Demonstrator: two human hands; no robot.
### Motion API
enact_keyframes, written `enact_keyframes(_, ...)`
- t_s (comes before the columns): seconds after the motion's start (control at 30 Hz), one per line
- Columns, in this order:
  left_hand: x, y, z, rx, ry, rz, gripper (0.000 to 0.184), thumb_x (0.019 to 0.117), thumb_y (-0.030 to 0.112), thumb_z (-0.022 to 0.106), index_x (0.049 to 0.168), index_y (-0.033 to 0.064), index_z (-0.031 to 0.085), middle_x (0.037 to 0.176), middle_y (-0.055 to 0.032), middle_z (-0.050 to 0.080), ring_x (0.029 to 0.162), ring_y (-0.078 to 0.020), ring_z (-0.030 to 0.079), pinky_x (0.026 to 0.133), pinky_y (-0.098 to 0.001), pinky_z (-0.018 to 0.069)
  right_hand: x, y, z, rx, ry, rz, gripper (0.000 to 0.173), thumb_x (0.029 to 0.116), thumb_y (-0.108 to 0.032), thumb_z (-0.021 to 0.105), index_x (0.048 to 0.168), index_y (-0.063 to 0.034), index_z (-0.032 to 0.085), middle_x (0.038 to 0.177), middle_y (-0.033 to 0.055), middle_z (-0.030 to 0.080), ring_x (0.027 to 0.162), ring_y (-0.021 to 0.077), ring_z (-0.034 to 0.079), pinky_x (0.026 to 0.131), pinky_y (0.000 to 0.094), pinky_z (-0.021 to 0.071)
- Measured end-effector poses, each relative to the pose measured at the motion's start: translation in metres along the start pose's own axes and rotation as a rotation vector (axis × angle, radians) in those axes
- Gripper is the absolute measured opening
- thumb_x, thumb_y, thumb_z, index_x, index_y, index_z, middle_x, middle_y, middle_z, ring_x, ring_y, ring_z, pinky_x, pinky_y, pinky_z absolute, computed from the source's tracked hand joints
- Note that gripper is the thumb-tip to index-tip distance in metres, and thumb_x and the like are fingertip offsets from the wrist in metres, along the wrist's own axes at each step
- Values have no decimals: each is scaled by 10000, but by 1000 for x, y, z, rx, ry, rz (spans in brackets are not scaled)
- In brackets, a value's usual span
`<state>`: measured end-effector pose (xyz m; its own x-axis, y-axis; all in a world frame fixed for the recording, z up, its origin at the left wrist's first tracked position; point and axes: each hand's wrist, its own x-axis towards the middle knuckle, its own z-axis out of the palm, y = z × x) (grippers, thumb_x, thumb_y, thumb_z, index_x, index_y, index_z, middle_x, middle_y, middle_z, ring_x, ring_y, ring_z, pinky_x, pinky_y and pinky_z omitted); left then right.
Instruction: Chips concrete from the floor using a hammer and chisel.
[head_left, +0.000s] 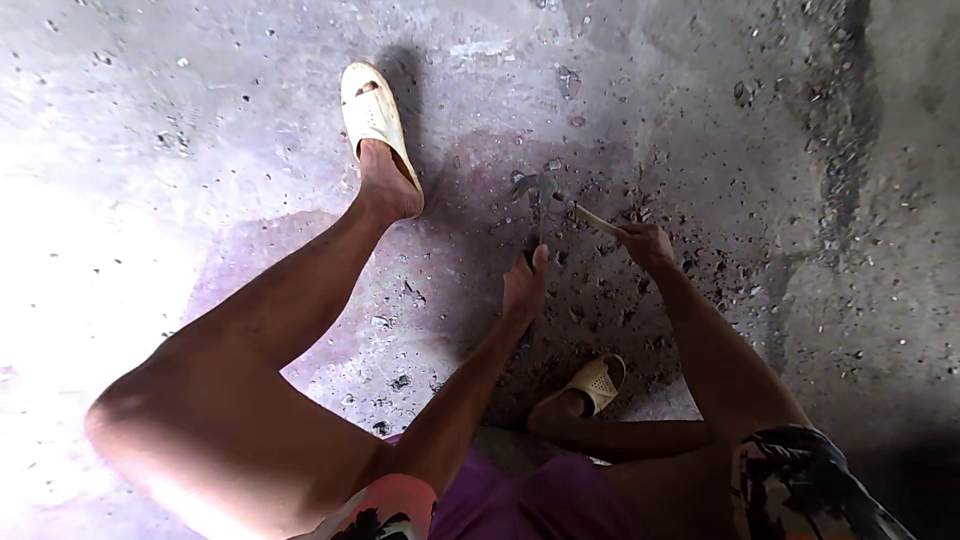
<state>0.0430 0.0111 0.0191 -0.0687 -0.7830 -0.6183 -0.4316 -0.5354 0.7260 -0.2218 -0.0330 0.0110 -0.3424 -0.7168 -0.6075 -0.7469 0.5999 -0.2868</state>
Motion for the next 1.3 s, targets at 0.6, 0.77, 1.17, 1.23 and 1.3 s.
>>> enact_keyframes(0.6,35,57,-21,126,18,37,587,1109,511,327,1235,-3,583,963,-198,680,909,-336,706,811,-524,567,-5,-23,-5,-203,4,21,353,1028,-500,574,1241,-286,757,1222,161,727,1164,433,655,918,729,473)
enact_keyframes(0.77,26,33,1,97,112,22,594,1103,532,310,1310,30,549,917,-177,694,853,-328,715,760,-522,581,-7,-36,-10,-246,-12,36,357,1029,-496,560,1224,-278,764,1197,162,734,1149,428,663,911,720,483)
enact_keyframes(1.17,28,30,-16,11,115,5,614,1108,525,291,1273,8,578,935,-201,682,867,-344,699,780,-547,565,-6,-37,-7,-263,10,47,338,1026,-488,574,1193,-272,775,1173,161,741,1125,440,669,884,721,487)
enact_keyframes(1.23,38,9,11,73,12,-51,636,1103,539,300,1325,1,556,1010,-229,695,940,-372,708,827,-573,568,-3,-40,-6,-285,-1,49,349,1023,-496,571,1182,-262,776,1159,159,743,1112,432,675,881,721,489)
enact_keyframes(1.3,51,10,12,117,-75,-101,630,1107,528,303,1317,-9,557,1046,-239,690,955,-374,710,833,-567,572,-4,-43,-6,-297,5,45,344,1023,-489,568,1177,-262,776,1164,157,743,1123,425,673,892,720,484)
